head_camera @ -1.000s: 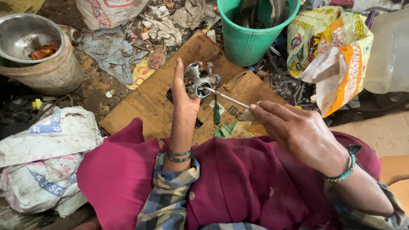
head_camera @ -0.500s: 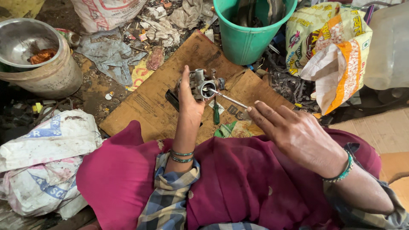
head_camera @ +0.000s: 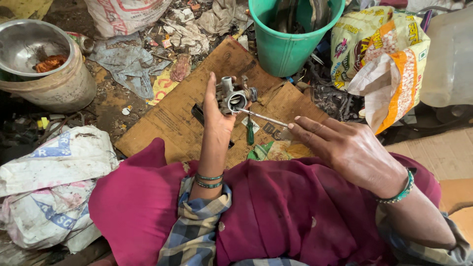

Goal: The person sits on the floor of a cluttered repair workshop and uses a screwdriver to work on a small engine carburetor, repeatedly turning screws and repositioning the carburetor body while holding it in one hand. A round metal plate and other small parts lie on the cardboard work mat nearby.

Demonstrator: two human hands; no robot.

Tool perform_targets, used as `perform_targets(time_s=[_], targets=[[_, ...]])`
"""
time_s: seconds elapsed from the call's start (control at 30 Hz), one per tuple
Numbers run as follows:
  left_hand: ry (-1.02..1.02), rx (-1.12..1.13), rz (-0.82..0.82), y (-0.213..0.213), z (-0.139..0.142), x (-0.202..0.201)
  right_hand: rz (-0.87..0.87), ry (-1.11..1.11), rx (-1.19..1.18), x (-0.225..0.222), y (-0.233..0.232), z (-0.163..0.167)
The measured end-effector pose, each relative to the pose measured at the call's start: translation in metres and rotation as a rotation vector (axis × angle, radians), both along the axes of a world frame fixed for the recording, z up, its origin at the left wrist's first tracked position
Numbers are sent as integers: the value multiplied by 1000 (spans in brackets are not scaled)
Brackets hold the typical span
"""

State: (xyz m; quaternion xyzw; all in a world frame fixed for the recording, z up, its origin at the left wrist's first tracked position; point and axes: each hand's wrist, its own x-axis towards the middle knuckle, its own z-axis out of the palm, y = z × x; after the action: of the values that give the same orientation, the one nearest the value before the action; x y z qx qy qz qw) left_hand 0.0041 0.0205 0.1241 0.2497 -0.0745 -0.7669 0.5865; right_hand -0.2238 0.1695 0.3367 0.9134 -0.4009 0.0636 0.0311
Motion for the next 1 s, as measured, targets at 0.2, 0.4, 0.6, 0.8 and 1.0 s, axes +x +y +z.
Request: perform_targets(time_s=[0.2,0.4,0.6,0.8,1.0], targets=[[2,-14,19,2,7,5,14,-40,3,1,-1,-1],[54,10,-1,-2,6,7,-26,-43,5,5,-1,-5],[90,-21,-1,2,5,-3,-20,-85,-55,10,-6,-13],[144,37,28,2,7,-1,-15,-138,-82,13,-5,-13],[222,1,114,2,5,0,-3,-209,-112,18,-6,-19]])
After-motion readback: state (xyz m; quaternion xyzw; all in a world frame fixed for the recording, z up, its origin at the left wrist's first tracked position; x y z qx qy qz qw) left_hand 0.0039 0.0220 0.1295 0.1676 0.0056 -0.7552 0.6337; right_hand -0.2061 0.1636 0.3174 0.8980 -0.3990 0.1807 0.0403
